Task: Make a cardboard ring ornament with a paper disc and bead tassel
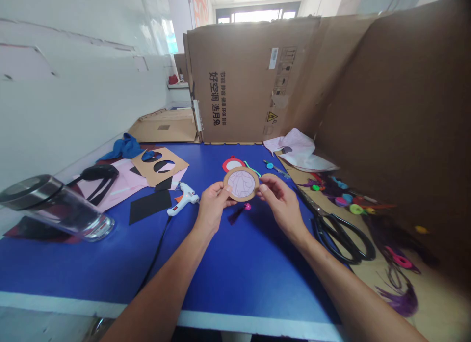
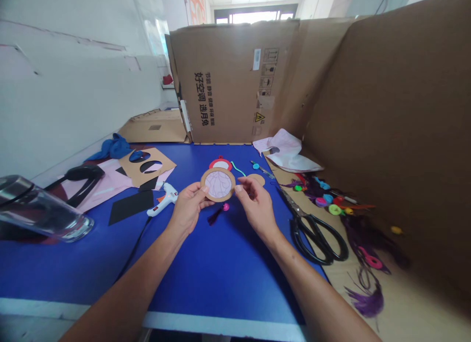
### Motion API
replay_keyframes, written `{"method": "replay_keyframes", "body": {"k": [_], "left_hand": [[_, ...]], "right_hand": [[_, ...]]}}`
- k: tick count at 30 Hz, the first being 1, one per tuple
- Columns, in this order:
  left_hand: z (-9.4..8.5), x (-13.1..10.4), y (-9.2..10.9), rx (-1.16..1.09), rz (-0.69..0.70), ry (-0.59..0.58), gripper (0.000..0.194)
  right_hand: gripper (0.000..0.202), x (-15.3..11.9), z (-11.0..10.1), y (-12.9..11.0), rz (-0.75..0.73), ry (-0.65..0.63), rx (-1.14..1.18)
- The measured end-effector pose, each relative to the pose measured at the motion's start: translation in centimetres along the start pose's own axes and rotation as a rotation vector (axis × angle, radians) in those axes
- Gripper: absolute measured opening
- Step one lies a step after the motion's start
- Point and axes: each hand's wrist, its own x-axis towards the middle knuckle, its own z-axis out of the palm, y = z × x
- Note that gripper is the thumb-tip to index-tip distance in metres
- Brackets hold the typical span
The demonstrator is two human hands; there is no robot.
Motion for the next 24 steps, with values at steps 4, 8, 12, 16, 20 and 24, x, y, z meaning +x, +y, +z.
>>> {"method": "replay_keyframes", "body": {"k": [4, 8, 12, 16, 20, 24], "left_hand": [[0.1, 0.0, -0.2, 0.010, 0.008, -0.015, 0.041], [0.2, 0.0, -0.5, 0.020, 0.003, -0.039, 0.041], [0.4, 0.0, -0.7, 0.039, 0.004, -0.040, 0.041], [0.4, 0.0, -0.8, 0.041, 0.003, -0.047, 0.040], [0.5, 0.0, -0.8, 0.039, -0.002, -0.049, 0.040], [0.5, -0.1, -0.8, 0.044, -0.006, -0.054, 0.040]], "right_hand": [[0.048, 0.0, 0.4, -0.4, 0.034, -0.045, 0.065], [0.049, 0.0, 0.7, -0.6, 0.078, -0.092, 0.091], [0.048, 0.0, 0.9, -0.4, 0.107, -0.100, 0.097], [0.048, 0.1, 1.1, -0.2, 0.095, -0.110, 0.098], [0.050, 0.0, 1.2, -0.2, 0.082, -0.108, 0.089], [0.052, 0.0, 1.3, -0.2, 0.074, -0.111, 0.079]]}}
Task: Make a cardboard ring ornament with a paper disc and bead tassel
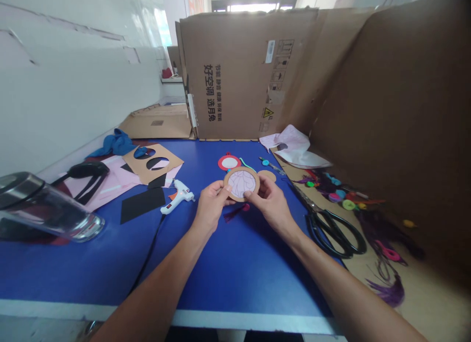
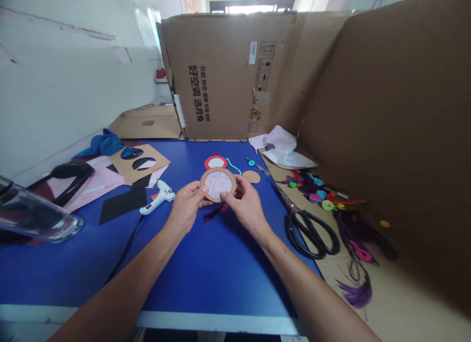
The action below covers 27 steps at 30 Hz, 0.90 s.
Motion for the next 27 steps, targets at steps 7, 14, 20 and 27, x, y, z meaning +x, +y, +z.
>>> {"method": "replay_keyframes", "body": {"k": [7, 14, 20, 27], "left_hand": [[0.15, -0.07, 0.02, -0.008, -0.004, -0.002, 0.038], [0.02, -0.15, 0.06, 0.005, -0.006, -0.006, 0.039], [0.03, -0.08, -0.07, 0.006, -0.005, -0.008, 0.041], [0.10, -0.07, 0.06, 0.020, -0.010, -0.016, 0.040]], "right_hand": [[0.050, -0.03, 0.14, 0.11, -0.018, 0.016, 0.031], [0.052, -0.05, 0.09, 0.06, -0.007, 0.003, 0.041], [0.052, -0.08, 0.18, 0.11, -0.007, 0.015, 0.053], [0.050, -0.15, 0.04, -0.42, 0.039, 0.000, 0.079]]}}
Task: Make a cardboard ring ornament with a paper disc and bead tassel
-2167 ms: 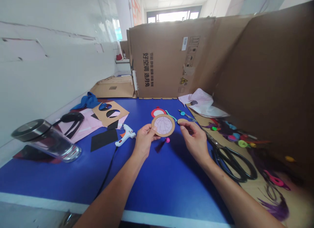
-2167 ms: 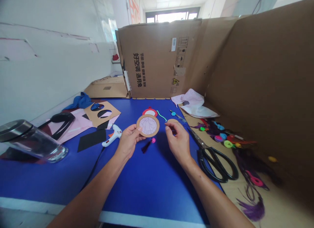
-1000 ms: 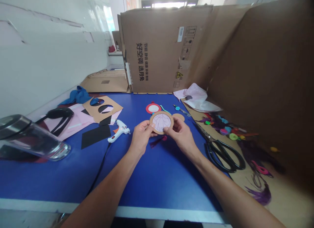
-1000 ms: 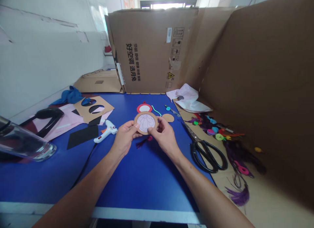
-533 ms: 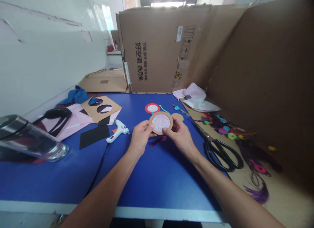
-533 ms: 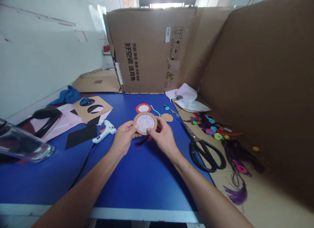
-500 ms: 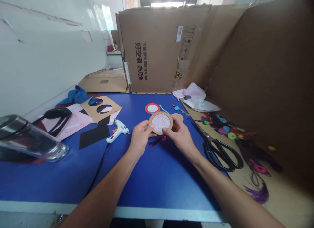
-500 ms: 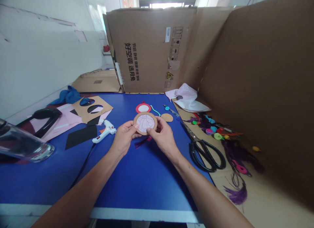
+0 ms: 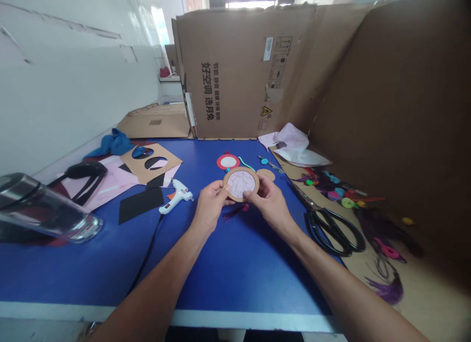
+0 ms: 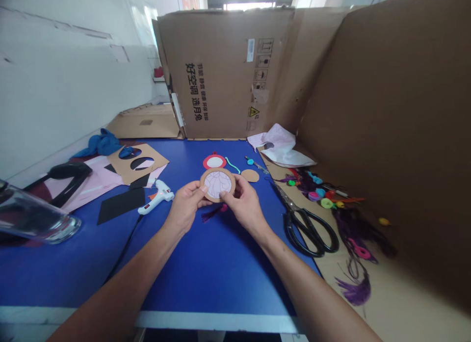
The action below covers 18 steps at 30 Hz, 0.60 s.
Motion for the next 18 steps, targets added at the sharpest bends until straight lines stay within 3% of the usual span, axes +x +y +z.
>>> {"method": "replay_keyframes", "body": {"k": [5, 18], "left_hand": [[0.01, 0.00, 0.01, -0.007, 0.002, 0.005, 0.040], [-0.11, 0.03, -0.14, -0.001, -0.002, -0.003, 0.042]], "right_hand": [[0.040, -0.11, -0.18, -0.43, 0.019, -0.005, -0.005], [0.054, 0.08, -0.03, 0.16, 0.004, -0.008, 0.013]]}}
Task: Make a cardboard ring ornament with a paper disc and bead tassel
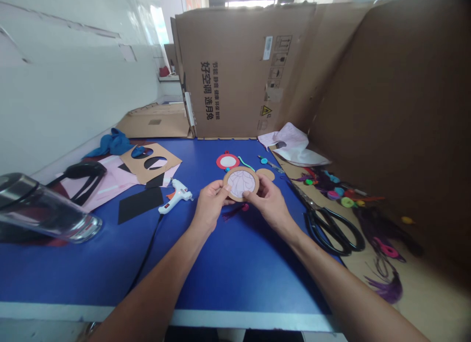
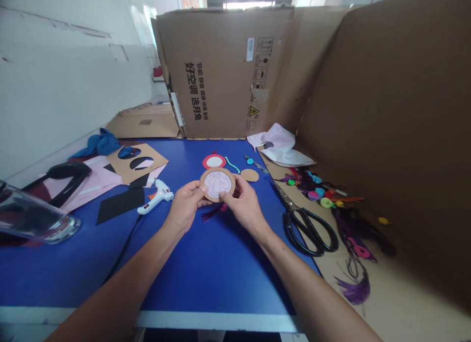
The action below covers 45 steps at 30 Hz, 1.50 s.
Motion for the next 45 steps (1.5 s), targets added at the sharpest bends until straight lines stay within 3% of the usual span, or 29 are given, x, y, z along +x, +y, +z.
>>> {"method": "replay_keyframes", "body": {"k": [45], "left_hand": [[0.07, 0.00, 0.09, 0.004, -0.006, 0.005, 0.041]], "right_hand": [[0.052, -0.01, 0.16, -0.31, 0.020, 0.004, -0.014]]}}
